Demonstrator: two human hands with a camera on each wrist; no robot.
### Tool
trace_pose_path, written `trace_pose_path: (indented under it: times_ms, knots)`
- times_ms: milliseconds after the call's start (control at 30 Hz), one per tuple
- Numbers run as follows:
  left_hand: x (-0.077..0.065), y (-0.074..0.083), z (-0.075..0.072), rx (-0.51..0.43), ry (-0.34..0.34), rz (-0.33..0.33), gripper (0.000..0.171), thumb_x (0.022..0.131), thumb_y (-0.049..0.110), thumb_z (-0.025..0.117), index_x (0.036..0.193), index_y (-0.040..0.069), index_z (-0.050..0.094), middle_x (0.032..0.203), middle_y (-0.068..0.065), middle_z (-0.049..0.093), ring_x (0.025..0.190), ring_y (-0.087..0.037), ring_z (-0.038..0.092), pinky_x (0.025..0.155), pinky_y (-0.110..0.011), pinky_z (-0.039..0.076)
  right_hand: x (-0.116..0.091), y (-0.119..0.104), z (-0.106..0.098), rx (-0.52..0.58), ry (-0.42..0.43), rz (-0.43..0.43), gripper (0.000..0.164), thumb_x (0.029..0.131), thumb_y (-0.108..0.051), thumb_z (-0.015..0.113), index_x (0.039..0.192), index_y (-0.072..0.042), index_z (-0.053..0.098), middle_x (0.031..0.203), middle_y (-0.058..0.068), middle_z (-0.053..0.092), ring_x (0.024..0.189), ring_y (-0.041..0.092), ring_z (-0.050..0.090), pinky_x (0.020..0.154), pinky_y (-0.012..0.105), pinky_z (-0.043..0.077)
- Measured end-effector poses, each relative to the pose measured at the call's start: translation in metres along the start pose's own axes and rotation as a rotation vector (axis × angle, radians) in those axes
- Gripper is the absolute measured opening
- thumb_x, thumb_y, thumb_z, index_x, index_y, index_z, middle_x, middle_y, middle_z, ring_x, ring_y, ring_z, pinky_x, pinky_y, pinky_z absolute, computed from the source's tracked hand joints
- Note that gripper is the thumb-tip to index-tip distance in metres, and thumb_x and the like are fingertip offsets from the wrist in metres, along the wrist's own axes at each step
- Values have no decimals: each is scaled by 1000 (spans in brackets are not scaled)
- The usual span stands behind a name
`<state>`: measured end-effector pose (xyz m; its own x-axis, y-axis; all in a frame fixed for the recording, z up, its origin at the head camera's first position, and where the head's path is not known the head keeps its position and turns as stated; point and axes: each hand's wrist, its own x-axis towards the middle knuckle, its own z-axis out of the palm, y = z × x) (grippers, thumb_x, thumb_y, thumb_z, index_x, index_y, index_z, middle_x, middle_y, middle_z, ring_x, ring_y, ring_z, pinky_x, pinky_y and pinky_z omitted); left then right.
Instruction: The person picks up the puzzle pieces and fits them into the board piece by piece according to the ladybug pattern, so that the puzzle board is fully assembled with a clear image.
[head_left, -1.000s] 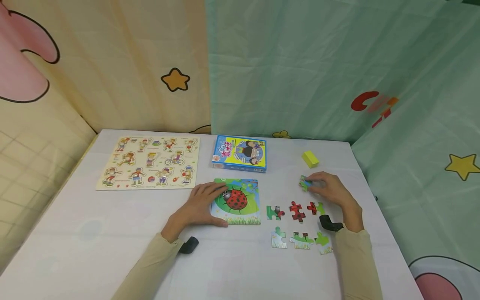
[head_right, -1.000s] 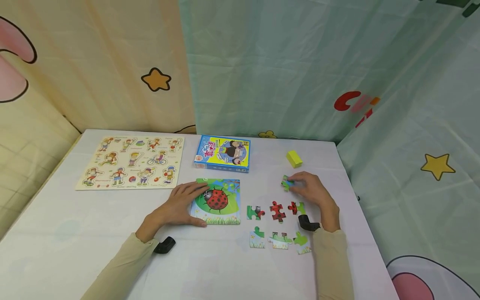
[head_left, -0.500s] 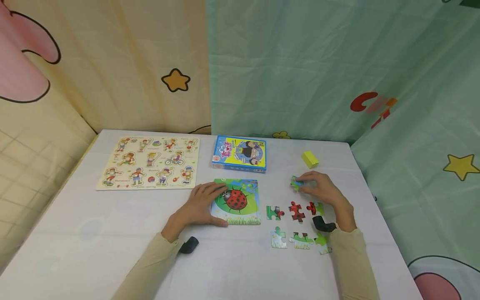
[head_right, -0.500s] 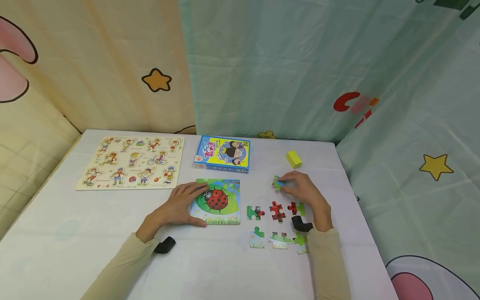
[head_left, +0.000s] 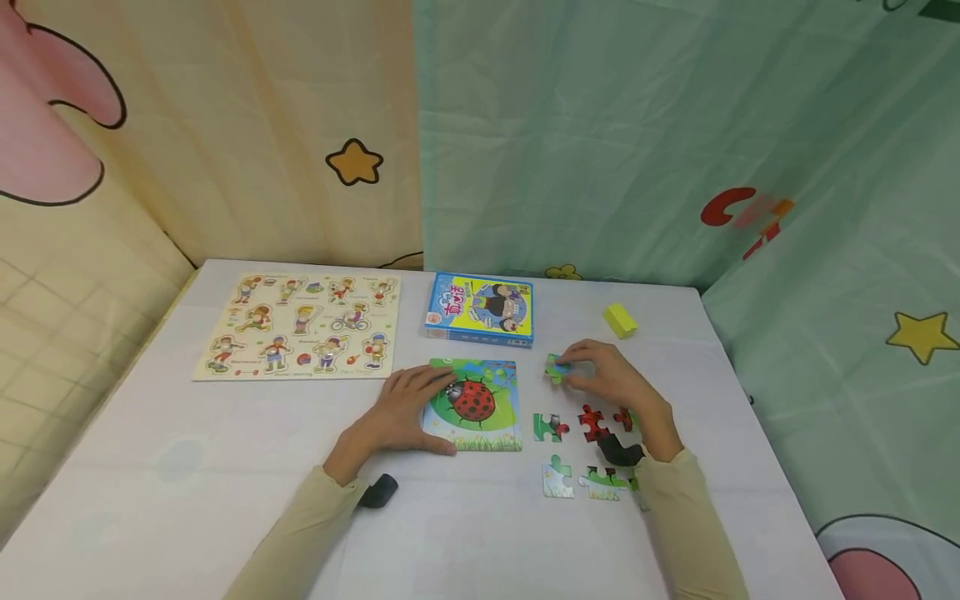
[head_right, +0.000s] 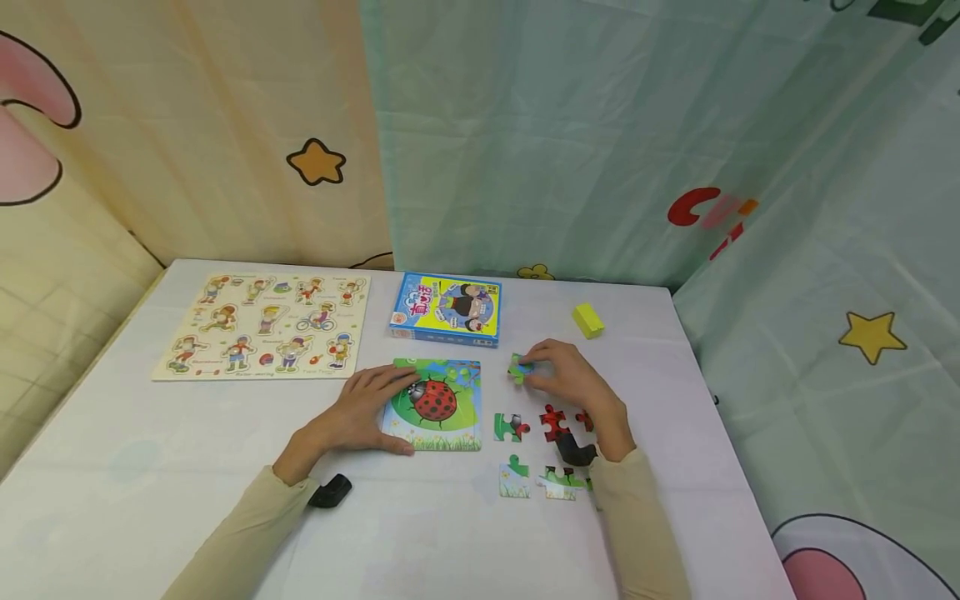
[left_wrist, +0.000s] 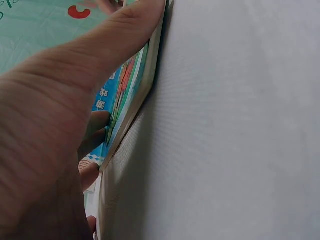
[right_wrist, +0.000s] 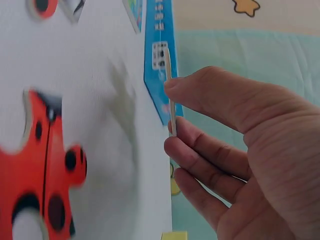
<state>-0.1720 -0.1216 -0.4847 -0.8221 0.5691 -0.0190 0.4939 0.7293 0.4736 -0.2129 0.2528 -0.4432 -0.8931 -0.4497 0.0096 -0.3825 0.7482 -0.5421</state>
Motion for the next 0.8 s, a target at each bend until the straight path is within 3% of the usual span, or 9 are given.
trace_pose_path:
  times_ms: [267,800]
  knots:
    - [-1,1,0,-5,-12,-6,111,66,71,80,155,19,38,163,-1,31,151,-33,20,122,-60,14,17,-20,14,-19,-60,-58,29,88,-16,75,116,-10,75,121,8,67,116,27,59,103,50,49]
    - [-1,1,0,5,-13,-8,110,67,70,80,155,19,39,163,-2,31,151,-33,21,121,-60,15,39,-50,36,-81,-102,-197,27,89,-13,74,114,-6,76,118,9,68,114,27,60,104,47,48]
